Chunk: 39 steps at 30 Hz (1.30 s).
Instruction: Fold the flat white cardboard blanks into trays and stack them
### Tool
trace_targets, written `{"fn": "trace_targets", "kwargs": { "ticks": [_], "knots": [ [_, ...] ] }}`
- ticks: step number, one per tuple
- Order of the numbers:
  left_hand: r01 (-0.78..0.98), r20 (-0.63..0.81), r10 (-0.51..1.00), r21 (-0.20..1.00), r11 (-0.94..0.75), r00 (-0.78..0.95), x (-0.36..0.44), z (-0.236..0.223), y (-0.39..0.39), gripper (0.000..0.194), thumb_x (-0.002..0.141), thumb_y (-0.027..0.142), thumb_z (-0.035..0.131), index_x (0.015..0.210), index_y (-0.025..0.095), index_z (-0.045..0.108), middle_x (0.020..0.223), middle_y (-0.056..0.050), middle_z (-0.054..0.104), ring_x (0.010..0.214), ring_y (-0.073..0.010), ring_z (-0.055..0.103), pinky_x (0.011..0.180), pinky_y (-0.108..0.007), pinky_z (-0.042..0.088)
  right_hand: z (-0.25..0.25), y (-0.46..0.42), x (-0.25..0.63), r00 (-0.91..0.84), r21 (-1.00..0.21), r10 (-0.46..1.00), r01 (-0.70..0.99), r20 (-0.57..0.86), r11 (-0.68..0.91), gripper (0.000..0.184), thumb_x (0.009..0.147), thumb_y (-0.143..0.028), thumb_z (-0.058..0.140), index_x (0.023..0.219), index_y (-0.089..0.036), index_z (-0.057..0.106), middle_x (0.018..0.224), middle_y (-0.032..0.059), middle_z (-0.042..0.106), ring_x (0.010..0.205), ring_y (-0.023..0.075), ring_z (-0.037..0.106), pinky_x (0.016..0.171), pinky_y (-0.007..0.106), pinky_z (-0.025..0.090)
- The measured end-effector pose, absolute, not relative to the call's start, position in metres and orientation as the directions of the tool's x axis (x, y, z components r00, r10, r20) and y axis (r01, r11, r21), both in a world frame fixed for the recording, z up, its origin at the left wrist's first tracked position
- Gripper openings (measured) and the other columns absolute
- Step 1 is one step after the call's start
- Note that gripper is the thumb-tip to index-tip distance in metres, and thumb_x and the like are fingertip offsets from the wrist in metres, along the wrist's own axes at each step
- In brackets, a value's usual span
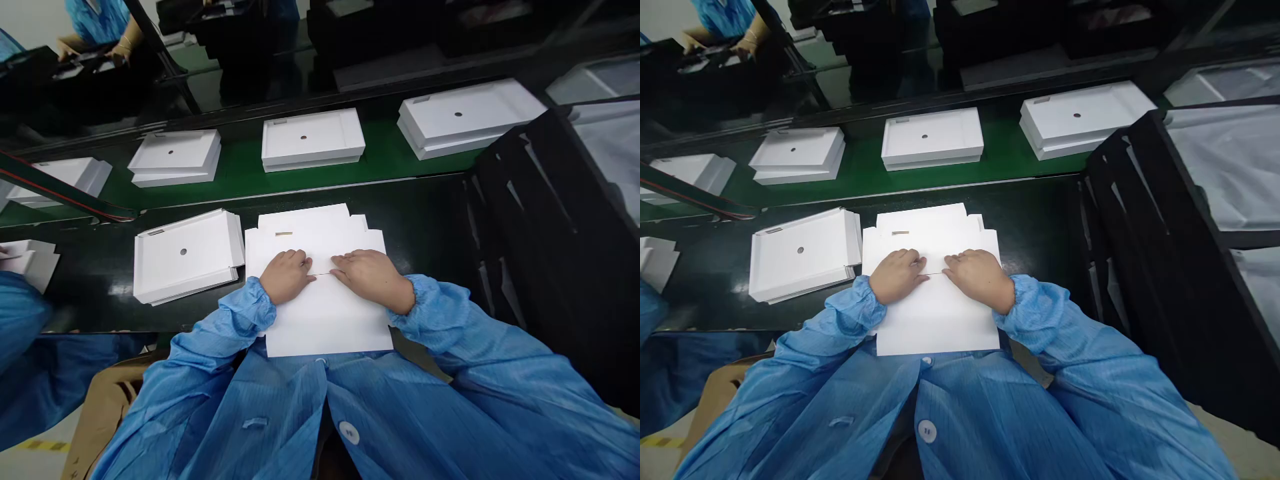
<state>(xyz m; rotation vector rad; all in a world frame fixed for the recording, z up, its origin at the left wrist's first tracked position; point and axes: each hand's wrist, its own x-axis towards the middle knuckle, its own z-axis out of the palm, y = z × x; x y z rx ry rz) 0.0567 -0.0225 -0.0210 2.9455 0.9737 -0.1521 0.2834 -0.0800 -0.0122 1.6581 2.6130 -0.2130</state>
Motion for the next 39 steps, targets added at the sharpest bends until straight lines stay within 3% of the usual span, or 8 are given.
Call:
{"fn": "trace_targets", "kwargs": {
  "ticks": [5, 9, 13, 22, 26, 31, 34, 39],
  "knots": [
    [0.54, -0.026, 0.54, -0.02, -0.842, 0.841, 0.052, -0.019, -0.016, 0.037, 0.097, 0.041, 0.059, 0.123, 0.015, 0.066, 0.11, -0.013, 0.065, 0.099, -0.0267, 0.06, 0.085, -0.041, 0.045, -0.02, -0.078, 0.293, -0.514, -0.068, 0.857, 0.855, 0.011, 0.514, 0.035, 0.103, -0.036, 0.05, 0.126, -0.015, 0.066, 0.112, 0.0139, 0.07, 0.101, 0.0276, 0.061, 0.083, 0.037, 0.04],
    [0.514, 0.029, 0.513, -0.08, -0.854, 0.858, 0.05, -0.024, -0.017, 0.027, 0.103, 0.025, 0.045, 0.109, 0.016, 0.07, 0.096, -0.009, 0.065, 0.088, -0.0228, 0.059, 0.079, -0.039, 0.044, -0.031, -0.075, 0.287, -0.523, -0.045, 0.851, 0.85, 0.051, 0.525, 0.027, 0.102, -0.018, 0.045, 0.104, -0.015, 0.071, 0.102, 0.0123, 0.067, 0.094, 0.025, 0.057, 0.08, 0.036, 0.038],
    [0.488, 0.071, 0.484, -0.052, -0.871, 0.872, 0.052, -0.032, -0.021, 0.028, 0.103, 0.02, 0.041, 0.105, 0.014, 0.069, 0.097, -0.009, 0.066, 0.087, -0.021, 0.058, 0.08, -0.037, 0.045, -0.036, -0.073, 0.28, -0.507, -0.069, 0.862, 0.859, 0.019, 0.507, 0.025, 0.099, -0.012, 0.045, 0.094, -0.015, 0.069, 0.096, 0.0113, 0.066, 0.09, 0.0241, 0.056, 0.08, 0.036, 0.038],
    [0.598, -0.132, 0.599, -0.052, -0.8, 0.789, 0.075, -0.025, -0.027, 0.025, 0.097, 0.011, 0.043, 0.1, 0.012, 0.067, 0.095, -0.013, 0.065, 0.09, -0.0273, 0.062, 0.072, -0.04, 0.047, -0.023, -0.056, 0.281, -0.498, -0.186, 0.859, 0.861, -0.121, 0.473, 0.023, 0.094, -0.009, 0.048, 0.095, -0.016, 0.069, 0.098, 0.0117, 0.07, 0.09, 0.0243, 0.062, 0.076, 0.035, 0.039],
    [0.647, -0.217, 0.627, 0.032, -0.762, 0.749, 0.077, -0.019, -0.015, 0.027, 0.094, 0.011, 0.045, 0.113, 0.012, 0.065, 0.099, -0.014, 0.069, 0.092, -0.0273, 0.065, 0.076, -0.039, 0.048, -0.022, -0.036, 0.282, -0.496, -0.221, 0.845, 0.863, -0.199, 0.455, 0.023, 0.096, -0.016, 0.048, 0.096, -0.017, 0.071, 0.099, 0.0115, 0.074, 0.09, 0.026, 0.066, 0.073, 0.035, 0.04],
    [0.762, -0.267, 0.717, 0.135, -0.634, 0.644, 0.072, -0.012, 0.005, 0.035, 0.098, 0.027, 0.052, 0.133, 0.022, 0.056, 0.102, -0.008, 0.074, 0.091, -0.0256, 0.069, 0.072, -0.036, 0.047, -0.026, -0.022, 0.291, -0.419, -0.356, 0.876, 0.877, -0.237, 0.323, 0.03, 0.096, -0.028, 0.058, 0.125, -0.021, 0.061, 0.108, 0.0079, 0.075, 0.091, 0.0251, 0.068, 0.069, 0.032, 0.041],
    [0.761, -0.245, 0.723, 0.15, -0.631, 0.647, 0.071, -0.012, 0.009, 0.032, 0.098, 0.028, 0.053, 0.129, 0.028, 0.061, 0.104, -0.005, 0.074, 0.096, -0.0245, 0.068, 0.075, -0.035, 0.048, -0.027, -0.032, 0.298, -0.443, -0.35, 0.888, 0.857, -0.125, 0.378, 0.03, 0.101, -0.031, 0.053, 0.129, -0.023, 0.06, 0.115, 0.0071, 0.072, 0.1, 0.025, 0.065, 0.077, 0.033, 0.043],
    [0.668, -0.055, 0.667, 0.135, -0.732, 0.743, 0.06, -0.024, 0.004, 0.039, 0.095, 0.04, 0.063, 0.129, 0.021, 0.066, 0.12, -0.012, 0.064, 0.111, -0.0282, 0.06, 0.094, -0.042, 0.047, -0.031, -0.046, 0.3, -0.528, -0.209, 0.848, 0.825, 0.051, 0.526, 0.046, 0.097, -0.049, 0.059, 0.13, -0.018, 0.064, 0.117, 0.0129, 0.067, 0.105, 0.0289, 0.059, 0.089, 0.038, 0.042]
  ]
}}
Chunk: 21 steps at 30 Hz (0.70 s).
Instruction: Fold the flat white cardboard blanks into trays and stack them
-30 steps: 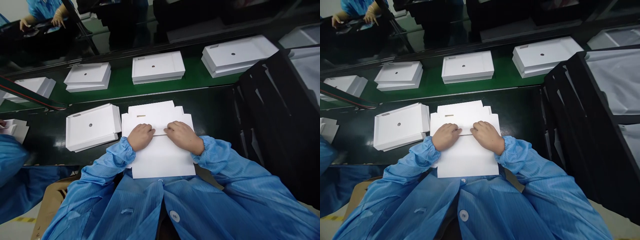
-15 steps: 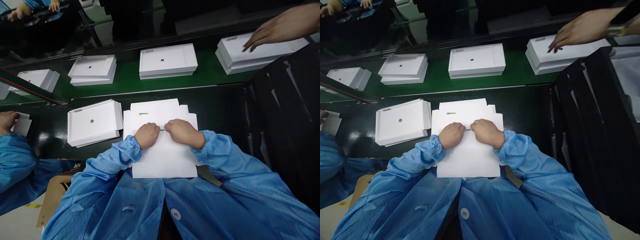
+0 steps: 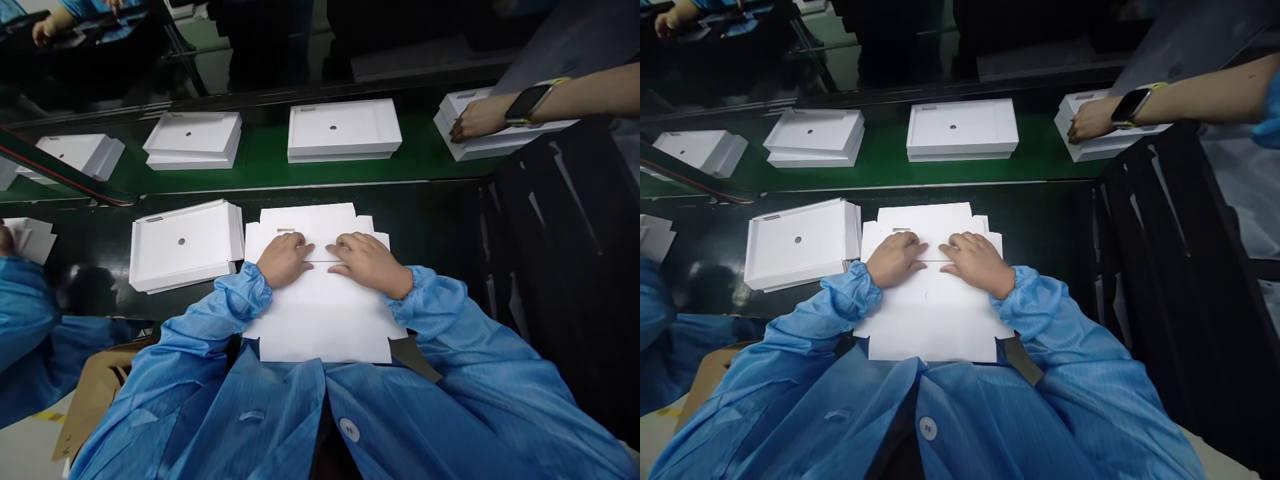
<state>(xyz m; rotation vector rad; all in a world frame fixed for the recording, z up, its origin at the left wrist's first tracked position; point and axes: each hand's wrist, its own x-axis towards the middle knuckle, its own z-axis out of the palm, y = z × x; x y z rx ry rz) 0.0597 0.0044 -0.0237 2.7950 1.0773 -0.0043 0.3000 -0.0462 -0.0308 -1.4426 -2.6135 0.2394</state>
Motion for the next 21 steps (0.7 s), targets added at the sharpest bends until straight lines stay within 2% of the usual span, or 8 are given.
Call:
{"fn": "trace_targets", "kwargs": {
  "ticks": [4, 11, 17, 21],
  "knots": [
    [0.633, 0.018, 0.638, 0.097, -0.768, 0.77, 0.051, -0.039, 0.003, 0.042, 0.095, 0.042, 0.061, 0.131, 0.019, 0.065, 0.114, -0.013, 0.064, 0.106, -0.0286, 0.058, 0.093, -0.044, 0.046, -0.042, -0.044, 0.294, -0.511, -0.178, 0.855, 0.836, 0.087, 0.518, 0.034, 0.097, -0.042, 0.06, 0.118, -0.017, 0.07, 0.109, 0.0116, 0.068, 0.098, 0.0264, 0.057, 0.087, 0.036, 0.04],
    [0.609, 0.139, 0.611, 0.06, -0.791, 0.78, 0.052, -0.049, -0.003, 0.034, 0.1, 0.035, 0.054, 0.124, 0.017, 0.067, 0.109, -0.015, 0.064, 0.102, -0.0278, 0.058, 0.087, -0.044, 0.046, -0.049, -0.049, 0.288, -0.522, -0.112, 0.837, 0.833, 0.167, 0.542, 0.035, 0.104, -0.036, 0.047, 0.116, -0.012, 0.07, 0.103, 0.0124, 0.069, 0.092, 0.0245, 0.057, 0.083, 0.036, 0.037],
    [0.602, 0.077, 0.606, 0.069, -0.795, 0.792, 0.049, -0.043, -0.008, 0.026, 0.101, 0.026, 0.049, 0.111, 0.019, 0.072, 0.096, -0.01, 0.067, 0.091, -0.0237, 0.061, 0.081, -0.04, 0.046, -0.045, -0.052, 0.284, -0.524, -0.114, 0.841, 0.835, 0.135, 0.539, 0.038, 0.107, -0.032, 0.039, 0.103, -0.018, 0.075, 0.088, 0.0079, 0.072, 0.08, 0.0198, 0.058, 0.07, 0.034, 0.032],
    [0.613, 0.046, 0.615, 0.044, -0.789, 0.787, 0.044, -0.038, -0.01, 0.029, 0.103, 0.029, 0.046, 0.11, 0.02, 0.072, 0.092, -0.009, 0.068, 0.085, -0.0225, 0.063, 0.074, -0.037, 0.045, -0.041, -0.05, 0.282, -0.54, -0.1, 0.829, 0.826, 0.148, 0.555, 0.04, 0.107, -0.033, 0.039, 0.099, -0.018, 0.076, 0.081, 0.0074, 0.071, 0.077, 0.019, 0.057, 0.067, 0.034, 0.029]
  ]
}}
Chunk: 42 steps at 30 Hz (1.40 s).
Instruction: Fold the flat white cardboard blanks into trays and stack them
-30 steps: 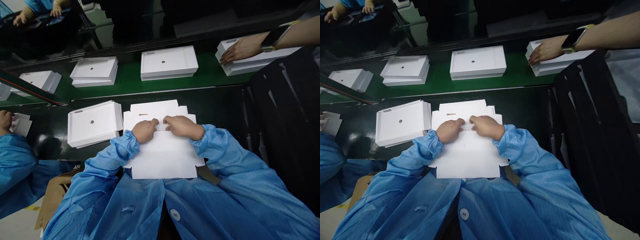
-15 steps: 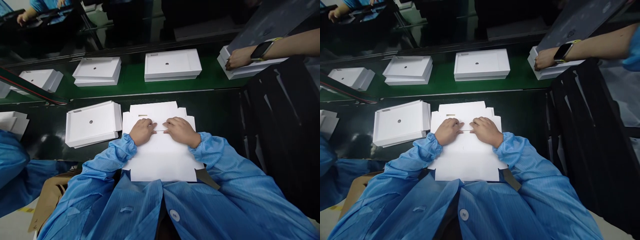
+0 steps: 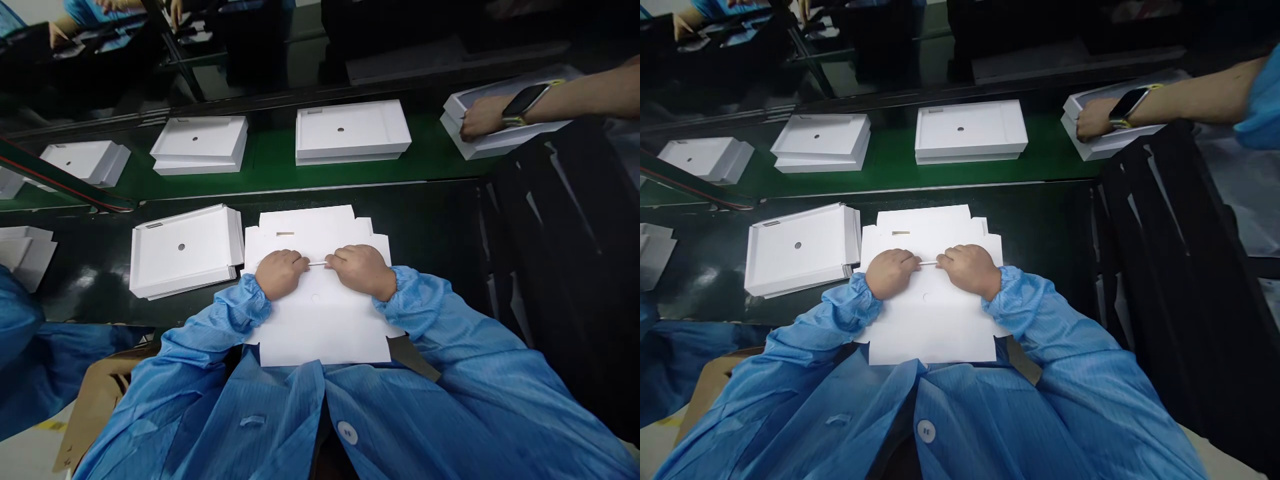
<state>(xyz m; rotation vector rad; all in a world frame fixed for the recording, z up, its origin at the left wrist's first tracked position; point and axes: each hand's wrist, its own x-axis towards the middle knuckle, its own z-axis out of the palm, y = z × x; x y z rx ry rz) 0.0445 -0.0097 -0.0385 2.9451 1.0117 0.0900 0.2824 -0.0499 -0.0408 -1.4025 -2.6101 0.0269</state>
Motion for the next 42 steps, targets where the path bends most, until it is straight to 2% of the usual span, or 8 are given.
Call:
{"fn": "trace_targets", "kwargs": {
  "ticks": [7, 14, 21, 23, 26, 29, 32, 42],
  "knots": [
    [0.651, 0.213, 0.634, -0.015, -0.759, 0.744, 0.028, -0.046, -0.008, 0.03, 0.101, 0.029, 0.05, 0.124, 0.023, 0.069, 0.119, -0.014, 0.066, 0.106, -0.0265, 0.06, 0.088, -0.043, 0.045, -0.05, -0.046, 0.308, -0.537, -0.079, 0.803, 0.817, 0.259, 0.572, 0.031, 0.104, -0.03, 0.047, 0.11, -0.017, 0.074, 0.103, 0.0096, 0.073, 0.095, 0.0223, 0.058, 0.082, 0.035, 0.036],
    [0.64, 0.201, 0.626, -0.001, -0.769, 0.753, 0.024, -0.055, -0.007, 0.032, 0.102, 0.024, 0.045, 0.125, 0.019, 0.067, 0.103, -0.012, 0.067, 0.094, -0.024, 0.059, 0.082, -0.041, 0.044, -0.062, -0.046, 0.311, -0.503, -0.062, 0.827, 0.844, 0.249, 0.532, 0.037, 0.104, -0.022, 0.042, 0.098, -0.017, 0.078, 0.079, 0.0076, 0.069, 0.078, 0.0206, 0.055, 0.072, 0.034, 0.033],
    [0.665, 0.21, 0.654, 0.026, -0.746, 0.726, 0.024, -0.053, -0.009, 0.03, 0.101, 0.019, 0.044, 0.115, 0.021, 0.071, 0.087, -0.009, 0.063, 0.084, -0.0223, 0.058, 0.075, -0.04, 0.042, -0.053, -0.047, 0.311, -0.505, -0.063, 0.838, 0.848, 0.208, 0.526, 0.034, 0.101, -0.02, 0.044, 0.099, -0.018, 0.077, 0.079, 0.0077, 0.069, 0.077, 0.0202, 0.055, 0.071, 0.034, 0.034],
    [0.665, 0.221, 0.652, 0.021, -0.747, 0.726, 0.024, -0.054, -0.01, 0.03, 0.101, 0.018, 0.044, 0.115, 0.021, 0.071, 0.088, -0.009, 0.064, 0.084, -0.0219, 0.058, 0.075, -0.04, 0.042, -0.051, -0.048, 0.314, -0.526, -0.057, 0.823, 0.834, 0.213, 0.548, 0.033, 0.101, -0.019, 0.044, 0.104, -0.017, 0.077, 0.087, 0.0082, 0.072, 0.083, 0.021, 0.057, 0.077, 0.035, 0.037],
    [0.648, 0.234, 0.635, 0.031, -0.761, 0.736, 0.023, -0.056, -0.011, 0.031, 0.101, 0.018, 0.044, 0.118, 0.021, 0.07, 0.096, -0.009, 0.066, 0.088, -0.0215, 0.059, 0.079, -0.039, 0.044, -0.051, -0.052, 0.315, -0.565, -0.055, 0.795, 0.807, 0.22, 0.588, 0.032, 0.101, -0.02, 0.046, 0.12, -0.017, 0.072, 0.112, 0.0108, 0.073, 0.102, 0.0239, 0.059, 0.09, 0.037, 0.04],
    [0.643, 0.233, 0.638, 0.062, -0.763, 0.734, 0.023, -0.057, -0.011, 0.032, 0.101, 0.019, 0.045, 0.122, 0.021, 0.068, 0.102, -0.011, 0.067, 0.092, -0.0217, 0.06, 0.081, -0.04, 0.045, -0.053, -0.056, 0.315, -0.547, -0.06, 0.809, 0.819, 0.217, 0.57, 0.038, 0.1, -0.027, 0.051, 0.134, -0.016, 0.064, 0.14, 0.0144, 0.062, 0.121, 0.029, 0.054, 0.101, 0.043, 0.039],
    [0.646, 0.225, 0.644, 0.077, -0.759, 0.731, 0.023, -0.057, -0.011, 0.032, 0.101, 0.019, 0.045, 0.122, 0.021, 0.069, 0.102, -0.012, 0.066, 0.093, -0.0221, 0.06, 0.082, -0.041, 0.046, -0.054, -0.058, 0.314, -0.52, -0.052, 0.828, 0.84, 0.211, 0.54, 0.041, 0.101, -0.031, 0.051, 0.137, -0.015, 0.061, 0.151, 0.0148, 0.054, 0.131, 0.0315, 0.048, 0.106, 0.046, 0.036],
    [0.652, 0.232, 0.643, 0.045, -0.757, 0.73, 0.024, -0.056, -0.011, 0.031, 0.103, 0.024, 0.044, 0.119, 0.022, 0.07, 0.102, -0.01, 0.068, 0.092, -0.0217, 0.06, 0.08, -0.04, 0.045, -0.052, -0.052, 0.312, -0.559, -0.077, 0.802, 0.808, 0.213, 0.584, 0.034, 0.103, -0.026, 0.046, 0.125, -0.014, 0.069, 0.134, 0.011, 0.068, 0.115, 0.0259, 0.057, 0.1, 0.041, 0.038]
  ]
}}
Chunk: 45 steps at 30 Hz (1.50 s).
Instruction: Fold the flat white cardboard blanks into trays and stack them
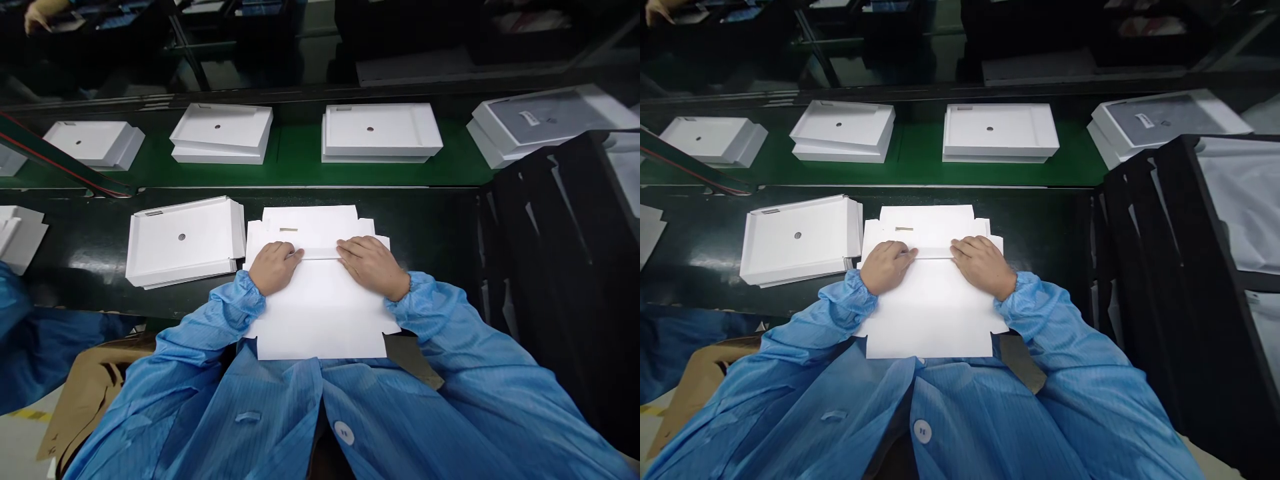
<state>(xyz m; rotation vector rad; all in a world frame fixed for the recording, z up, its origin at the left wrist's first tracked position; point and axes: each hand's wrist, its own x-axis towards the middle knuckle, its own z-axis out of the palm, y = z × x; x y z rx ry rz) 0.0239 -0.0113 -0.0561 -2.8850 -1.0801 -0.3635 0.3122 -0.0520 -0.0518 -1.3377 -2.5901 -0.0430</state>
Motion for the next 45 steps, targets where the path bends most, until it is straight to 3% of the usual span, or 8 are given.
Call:
{"fn": "trace_targets", "kwargs": {
  "ticks": [13, 22, 31, 37, 42, 45],
  "knots": [
    [0.66, 0.244, 0.644, 0.019, -0.751, 0.725, 0.021, -0.052, -0.009, 0.032, 0.103, 0.028, 0.045, 0.122, 0.021, 0.07, 0.103, -0.01, 0.068, 0.091, -0.022, 0.059, 0.081, -0.039, 0.046, -0.058, -0.056, 0.311, -0.5, -0.062, 0.83, 0.847, 0.245, 0.528, 0.04, 0.104, -0.029, 0.043, 0.134, -0.012, 0.063, 0.141, 0.0131, 0.063, 0.122, 0.028, 0.052, 0.103, 0.042, 0.035],
    [0.772, 0.088, 0.769, -0.014, -0.635, 0.634, -0.009, -0.032, -0.014, 0.042, 0.102, 0.04, 0.045, 0.133, 0.018, 0.065, 0.121, -0.016, 0.063, 0.109, -0.0305, 0.059, 0.093, -0.046, 0.047, -0.062, -0.058, 0.313, -0.475, -0.043, 0.823, 0.858, 0.312, 0.512, 0.038, 0.104, -0.033, 0.045, 0.13, -0.016, 0.067, 0.13, 0.012, 0.068, 0.114, 0.0279, 0.054, 0.097, 0.041, 0.037],
    [0.72, -0.006, 0.723, -0.079, -0.689, 0.691, -0.021, -0.024, -0.015, 0.042, 0.103, 0.032, 0.044, 0.139, 0.019, 0.06, 0.13, -0.017, 0.062, 0.116, -0.0324, 0.058, 0.094, -0.048, 0.045, -0.049, -0.06, 0.296, -0.488, -0.028, 0.855, 0.866, 0.174, 0.5, 0.043, 0.103, -0.026, 0.04, 0.137, -0.007, 0.059, 0.132, 0.0186, 0.062, 0.117, 0.0321, 0.052, 0.101, 0.044, 0.037],
    [0.701, -0.037, 0.703, -0.059, -0.711, 0.71, -0.022, -0.025, -0.008, 0.041, 0.1, 0.026, 0.048, 0.138, 0.016, 0.062, 0.121, -0.017, 0.065, 0.113, -0.0331, 0.058, 0.092, -0.047, 0.048, -0.042, -0.051, 0.239, -0.587, -0.112, 0.799, 0.792, 0.129, 0.6, 0.053, 0.101, -0.041, 0.049, 0.14, -0.004, 0.054, 0.139, 0.0201, 0.057, 0.121, 0.0344, 0.048, 0.104, 0.045, 0.036],
    [0.701, -0.074, 0.697, 0.038, -0.712, 0.713, -0.026, -0.019, 0.002, 0.036, 0.098, 0.021, 0.05, 0.13, 0.018, 0.067, 0.114, -0.013, 0.066, 0.105, -0.0276, 0.062, 0.093, -0.042, 0.049, -0.044, -0.029, 0.187, -0.63, -0.134, 0.764, 0.753, 0.137, 0.645, 0.051, 0.101, -0.042, 0.05, 0.137, -0.005, 0.055, 0.128, 0.019, 0.06, 0.112, 0.0332, 0.05, 0.094, 0.045, 0.039],
    [0.743, -0.084, 0.739, 0.035, -0.668, 0.669, -0.031, -0.015, 0.002, 0.031, 0.097, 0.026, 0.055, 0.122, 0.017, 0.071, 0.111, -0.013, 0.067, 0.101, -0.0289, 0.064, 0.09, -0.044, 0.05, -0.049, -0.022, 0.168, -0.645, -0.149, 0.748, 0.734, 0.155, 0.663, 0.051, 0.101, -0.043, 0.051, 0.131, -0.002, 0.058, 0.121, 0.0198, 0.061, 0.11, 0.0327, 0.05, 0.092, 0.043, 0.039]
  ]
}}
